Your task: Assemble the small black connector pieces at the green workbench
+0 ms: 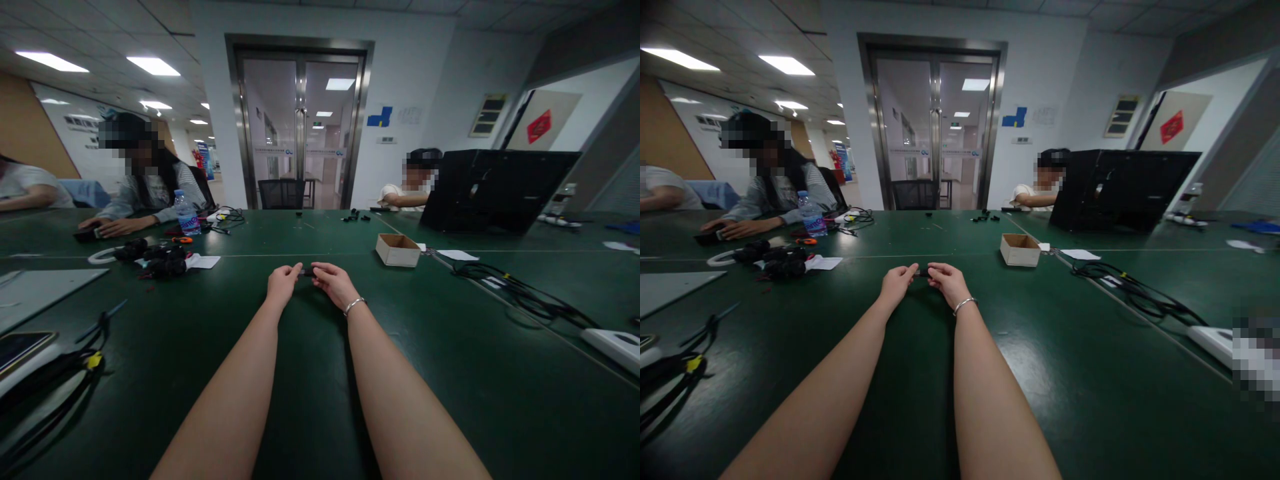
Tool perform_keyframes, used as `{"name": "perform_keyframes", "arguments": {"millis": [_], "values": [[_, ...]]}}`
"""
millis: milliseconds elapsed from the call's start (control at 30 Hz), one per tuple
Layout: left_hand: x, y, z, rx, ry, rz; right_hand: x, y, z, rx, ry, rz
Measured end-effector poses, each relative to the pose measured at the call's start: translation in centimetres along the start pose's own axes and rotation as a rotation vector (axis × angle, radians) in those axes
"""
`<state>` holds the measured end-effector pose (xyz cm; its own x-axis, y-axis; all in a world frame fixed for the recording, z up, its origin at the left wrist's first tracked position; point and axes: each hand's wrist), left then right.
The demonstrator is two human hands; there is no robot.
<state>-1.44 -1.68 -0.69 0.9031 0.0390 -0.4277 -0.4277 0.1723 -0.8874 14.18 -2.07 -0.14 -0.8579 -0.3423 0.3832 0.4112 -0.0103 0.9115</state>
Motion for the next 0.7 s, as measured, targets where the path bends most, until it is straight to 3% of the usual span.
{"name": "perform_keyframes", "arguments": {"millis": [167, 400, 633, 700], "values": [[-0.3, -0.8, -0.6, -0.019, -0.059, 0.048, 0.1, 0.1, -0.2, -0.009, 0.073, -0.002], [-0.2, -1.4, -1.3, -0.050, -0.143, 0.028, 1.0, 0.5, -0.6, -0.027, 0.079, 0.015], [0.8, -0.8, -0.3, 0.196, -0.036, -0.189, 0.6, 0.6, -0.2, 0.005, -0.091, 0.057], [1.2, -0.7, 0.0, 0.202, 0.009, -0.283, 0.5, 0.5, -0.1, -0.006, -0.117, 0.075]]}}
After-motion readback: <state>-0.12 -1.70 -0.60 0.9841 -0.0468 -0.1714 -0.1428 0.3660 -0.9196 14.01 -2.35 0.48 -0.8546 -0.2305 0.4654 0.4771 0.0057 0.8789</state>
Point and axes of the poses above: each hand's wrist, its own z-axis towards the middle knuckle, its own x-axis out of the palm, y = z × x, and after that the axes turned 12 degrees about y, right-handed
